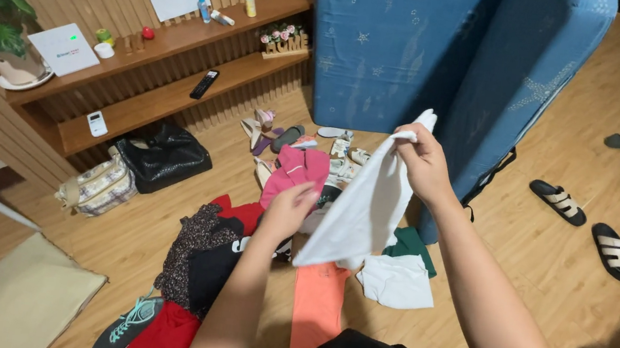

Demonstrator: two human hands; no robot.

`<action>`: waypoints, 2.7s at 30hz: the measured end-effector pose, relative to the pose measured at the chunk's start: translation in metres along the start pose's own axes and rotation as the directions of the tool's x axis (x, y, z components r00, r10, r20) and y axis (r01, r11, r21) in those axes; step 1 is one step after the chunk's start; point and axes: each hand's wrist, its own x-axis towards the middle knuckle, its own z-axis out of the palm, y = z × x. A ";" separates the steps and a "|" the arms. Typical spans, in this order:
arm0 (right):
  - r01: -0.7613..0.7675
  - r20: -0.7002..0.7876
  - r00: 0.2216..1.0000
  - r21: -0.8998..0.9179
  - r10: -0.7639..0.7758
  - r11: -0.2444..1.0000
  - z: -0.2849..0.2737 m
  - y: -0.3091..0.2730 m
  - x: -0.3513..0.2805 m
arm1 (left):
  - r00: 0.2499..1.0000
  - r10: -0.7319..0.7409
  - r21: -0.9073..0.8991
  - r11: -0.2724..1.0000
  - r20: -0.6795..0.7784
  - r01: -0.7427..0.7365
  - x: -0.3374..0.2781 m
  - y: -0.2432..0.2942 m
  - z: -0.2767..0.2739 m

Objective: The person folds a coral-colored t-shirt and a white t-shirt on the floor. They smooth out the fabric, fold the sleeves and sides, and then fold the shirts in half before placing them on a pile.

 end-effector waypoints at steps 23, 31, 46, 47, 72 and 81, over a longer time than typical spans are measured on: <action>-0.582 0.230 0.703 0.730 0.673 0.358 -0.065 0.155 -0.026 | 0.946 -0.323 -0.853 0.496 -0.010 0.161 0.072 0.013 0.045; -0.682 0.372 0.439 0.730 0.818 0.034 -0.041 0.199 -0.081 | 0.863 -0.432 -0.739 0.665 -0.264 0.107 0.079 -0.005 0.028; -0.688 0.039 0.725 -0.006 0.688 0.726 -0.034 0.128 -0.057 | 0.978 -0.131 -0.196 0.976 -0.161 0.099 0.083 -0.040 -0.007; -0.611 0.077 0.748 -0.308 0.660 0.729 -0.033 0.130 -0.056 | 0.991 -0.101 -0.124 0.988 -0.088 0.090 0.083 -0.035 -0.011; -0.784 0.079 0.607 0.223 0.791 0.579 -0.040 0.188 -0.060 | 0.915 -0.312 -0.457 0.873 -0.256 0.170 0.099 -0.078 0.013; -0.779 0.246 0.502 0.545 0.829 0.310 -0.030 0.154 -0.075 | 0.858 -0.407 -0.611 0.605 0.313 0.510 0.058 -0.094 0.014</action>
